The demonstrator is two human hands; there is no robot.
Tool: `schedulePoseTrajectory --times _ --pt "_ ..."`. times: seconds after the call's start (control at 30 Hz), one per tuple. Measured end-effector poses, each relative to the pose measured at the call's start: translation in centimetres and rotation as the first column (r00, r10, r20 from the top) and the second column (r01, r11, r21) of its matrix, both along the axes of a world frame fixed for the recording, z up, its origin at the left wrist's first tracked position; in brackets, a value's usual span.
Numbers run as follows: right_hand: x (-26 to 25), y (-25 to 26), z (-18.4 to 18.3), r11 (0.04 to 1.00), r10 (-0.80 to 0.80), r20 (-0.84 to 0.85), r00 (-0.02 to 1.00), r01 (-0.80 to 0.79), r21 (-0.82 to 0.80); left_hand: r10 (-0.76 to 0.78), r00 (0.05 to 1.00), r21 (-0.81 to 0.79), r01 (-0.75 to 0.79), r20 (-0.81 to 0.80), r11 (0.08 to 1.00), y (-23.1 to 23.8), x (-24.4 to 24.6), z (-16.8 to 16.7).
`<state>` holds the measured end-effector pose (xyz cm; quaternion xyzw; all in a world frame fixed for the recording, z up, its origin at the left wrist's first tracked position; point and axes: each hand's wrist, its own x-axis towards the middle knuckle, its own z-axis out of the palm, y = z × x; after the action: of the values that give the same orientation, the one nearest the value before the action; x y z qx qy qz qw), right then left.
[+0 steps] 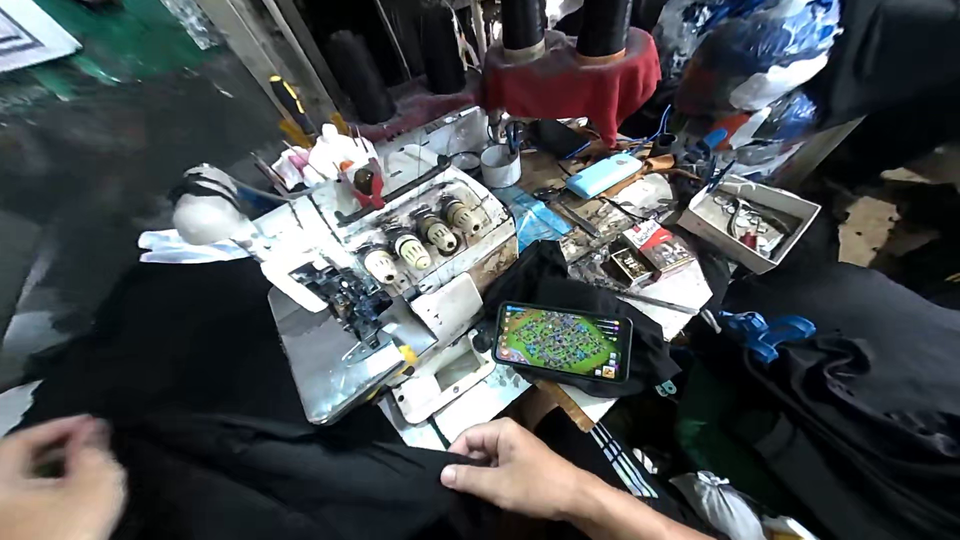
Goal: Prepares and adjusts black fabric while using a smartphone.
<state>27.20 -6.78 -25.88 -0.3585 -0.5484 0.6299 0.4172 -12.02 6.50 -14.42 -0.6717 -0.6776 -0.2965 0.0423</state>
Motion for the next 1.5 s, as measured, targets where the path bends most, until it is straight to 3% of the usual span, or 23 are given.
schedulePoseTrajectory --times 0.07,0.13,0.3,0.4,0.5,0.6,0.67,0.77,0.87,1.13,1.4,1.5 --pt "0.2 -0.5 -0.9 0.998 -0.051 -0.049 0.997 0.049 -0.042 -0.049 0.996 -0.127 0.041 -0.068 0.991 1.8 -2.3 -5.0" --pt "0.7 -0.7 -1.1 0.996 -0.083 -0.051 0.995 0.082 -0.029 -0.025 0.997 -0.132 0.015 -0.077 0.991 2.7 -2.7 -7.3" --pt "1.1 -1.2 -0.5 0.987 -0.043 -0.061 0.997 0.032 -0.160 0.044 0.997 -0.158 -0.034 0.062 0.987 0.1 -1.4 -4.1" --pt "1.4 -1.4 -0.6 0.978 -0.056 -0.082 0.995 0.038 -0.204 -0.063 0.989 -0.069 0.073 0.134 0.995 -5.6 2.8 -2.3" --pt "1.7 -1.7 -0.6 0.965 -0.095 -0.075 0.993 0.073 -0.251 -0.295 0.846 -0.101 0.375 0.444 0.922 -13.4 9.7 -3.5" --pt "1.7 -1.8 -0.2 0.966 -0.093 -0.065 0.994 0.074 -0.248 -0.265 0.639 -0.175 0.539 0.722 0.824 -19.4 16.1 -7.3" --pt "1.7 -2.0 -0.1 0.973 -0.095 -0.054 0.994 0.082 -0.214 -0.221 0.585 -0.158 0.526 0.780 0.836 -21.1 19.6 -10.4" --pt "2.2 -2.3 -0.3 0.990 -0.102 -0.018 0.995 0.099 -0.101 -0.235 0.585 -0.075 0.456 0.776 0.887 -21.7 22.7 -12.7" --pt "3.2 -2.7 -0.5 0.992 -0.108 0.030 0.994 0.109 -0.057 -0.257 0.614 -0.081 0.466 0.747 0.881 -21.4 22.4 -12.1" --pt "3.9 -4.4 -1.7 0.970 -0.154 0.068 0.986 0.164 -0.178 -0.299 0.678 -0.126 0.502 0.672 0.856 -21.4 21.9 -8.8" --pt "4.8 -5.5 -0.6 0.948 -0.194 -0.275 0.942 0.107 -0.301 -0.467 0.591 -0.192 0.731 0.658 0.655 -21.2 20.8 -7.1" --pt "4.6 -6.2 0.0 0.923 -0.294 -0.312 0.903 0.184 -0.338 -0.515 0.587 -0.184 0.752 0.625 0.633 -21.0 20.5 -7.1"
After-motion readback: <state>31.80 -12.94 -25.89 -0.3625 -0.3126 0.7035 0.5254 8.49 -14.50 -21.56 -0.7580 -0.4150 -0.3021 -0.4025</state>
